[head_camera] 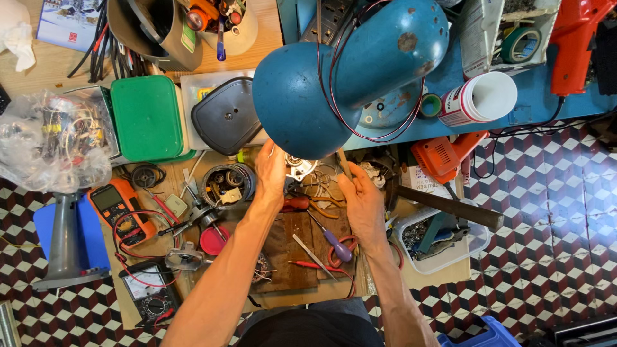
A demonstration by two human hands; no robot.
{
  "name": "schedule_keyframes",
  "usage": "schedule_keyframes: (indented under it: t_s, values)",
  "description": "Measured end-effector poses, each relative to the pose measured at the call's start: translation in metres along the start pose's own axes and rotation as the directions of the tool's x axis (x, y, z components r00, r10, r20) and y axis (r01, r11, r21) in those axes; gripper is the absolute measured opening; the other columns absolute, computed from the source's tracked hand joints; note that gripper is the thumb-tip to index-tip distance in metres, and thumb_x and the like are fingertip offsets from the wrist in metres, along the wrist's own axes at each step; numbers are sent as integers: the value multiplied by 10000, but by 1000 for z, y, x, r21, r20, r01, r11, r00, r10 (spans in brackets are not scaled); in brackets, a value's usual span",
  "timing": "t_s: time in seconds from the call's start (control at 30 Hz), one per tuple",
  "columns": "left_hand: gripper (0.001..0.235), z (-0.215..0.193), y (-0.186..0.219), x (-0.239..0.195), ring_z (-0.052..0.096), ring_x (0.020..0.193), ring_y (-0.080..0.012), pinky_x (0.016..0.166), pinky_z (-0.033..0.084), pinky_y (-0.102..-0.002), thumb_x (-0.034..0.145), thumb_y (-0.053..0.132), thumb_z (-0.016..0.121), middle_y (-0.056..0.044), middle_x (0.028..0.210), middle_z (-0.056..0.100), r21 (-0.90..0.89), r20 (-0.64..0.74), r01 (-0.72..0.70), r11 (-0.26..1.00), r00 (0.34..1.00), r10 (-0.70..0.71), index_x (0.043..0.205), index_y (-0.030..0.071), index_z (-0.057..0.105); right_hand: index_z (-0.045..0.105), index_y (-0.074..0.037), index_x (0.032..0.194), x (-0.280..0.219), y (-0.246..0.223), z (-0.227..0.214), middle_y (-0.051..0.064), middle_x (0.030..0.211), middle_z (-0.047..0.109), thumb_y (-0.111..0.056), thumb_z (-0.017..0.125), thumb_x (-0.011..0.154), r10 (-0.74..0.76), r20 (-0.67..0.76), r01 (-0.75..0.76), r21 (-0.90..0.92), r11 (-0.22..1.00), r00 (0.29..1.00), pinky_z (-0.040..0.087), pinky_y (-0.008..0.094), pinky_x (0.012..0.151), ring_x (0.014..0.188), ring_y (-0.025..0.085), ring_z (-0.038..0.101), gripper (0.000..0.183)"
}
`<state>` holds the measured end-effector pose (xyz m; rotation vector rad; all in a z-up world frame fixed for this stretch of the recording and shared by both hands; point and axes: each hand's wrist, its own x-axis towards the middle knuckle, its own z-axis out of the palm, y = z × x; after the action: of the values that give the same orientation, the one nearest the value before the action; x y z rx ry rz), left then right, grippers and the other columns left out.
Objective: The person disassembles a small motor or fan assembly on a cluttered workbench, using a screwdriver to remove screws and separate components. They handle the rotor, stator, and housing, then use a multimeter to test electrical continuity on the rotor windings.
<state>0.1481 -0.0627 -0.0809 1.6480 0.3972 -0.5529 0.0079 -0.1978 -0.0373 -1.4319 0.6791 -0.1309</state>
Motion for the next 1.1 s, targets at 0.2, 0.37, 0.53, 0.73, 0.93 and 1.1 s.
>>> schedule_keyframes:
  t_s: [0.2, 0.37, 0.53, 0.73, 0.93, 1.1]
  values:
    - [503, 21, 2, -37, 676, 803, -163, 652, 565, -313, 989, 482, 532, -71, 982, 679, -306, -39, -90, 948, 996, 82, 1156, 26, 660, 658, -56, 1216, -16, 4, 37, -41, 693, 472, -247, 695, 937, 324, -91, -255, 438, 862, 942, 220, 198, 388, 456, 6, 336, 340]
    - [455, 21, -11, -60, 625, 695, -145, 521, 480, -288, 1022, 455, 481, -65, 902, 662, -233, -109, -5, 973, 994, -21, 1158, 57, 653, 667, 1, 1114, 2, 3, 51, -36, 731, 507, -222, 704, 951, 253, -210, -157, 389, 908, 944, 248, 220, 423, 501, 26, 347, 279]
    - [414, 11, -11, -79, 622, 658, -147, 495, 490, -264, 969, 450, 526, -46, 881, 680, -337, 48, 9, 941, 999, 7, 1204, 114, 587, 736, 6, 1046, 16, -10, 25, -11, 861, 693, -207, 713, 935, -26, -153, 14, -76, 997, 988, 483, 226, 713, 787, 57, 602, 241]
    - [533, -8, 19, -54, 665, 686, -211, 484, 497, -297, 926, 553, 551, -95, 925, 686, 9, 302, 242, 970, 924, -233, 1159, 90, 673, 766, -30, 1081, 38, -24, 9, 28, 894, 726, -236, 713, 903, -49, 10, 49, -364, 930, 999, 501, 256, 726, 789, 89, 631, 278]
    - [666, 13, 12, -39, 645, 1170, -278, 1002, 451, -392, 970, 622, 507, -159, 1205, 720, 131, 223, -231, 964, 954, 198, 1262, 43, 659, 737, -49, 1202, 28, -28, 1, 0, 854, 619, -214, 609, 1013, -234, -99, 175, -407, 896, 967, 476, 254, 686, 750, 83, 583, 282]
    - [664, 15, -7, -47, 653, 1133, -281, 987, 466, -395, 981, 611, 469, -183, 1153, 711, 155, 158, -223, 963, 967, 198, 1216, 12, 635, 682, -38, 1297, -12, -16, -5, -49, 730, 524, -260, 560, 1045, 23, -114, -34, -99, 995, 993, 355, 208, 539, 630, 31, 436, 357]
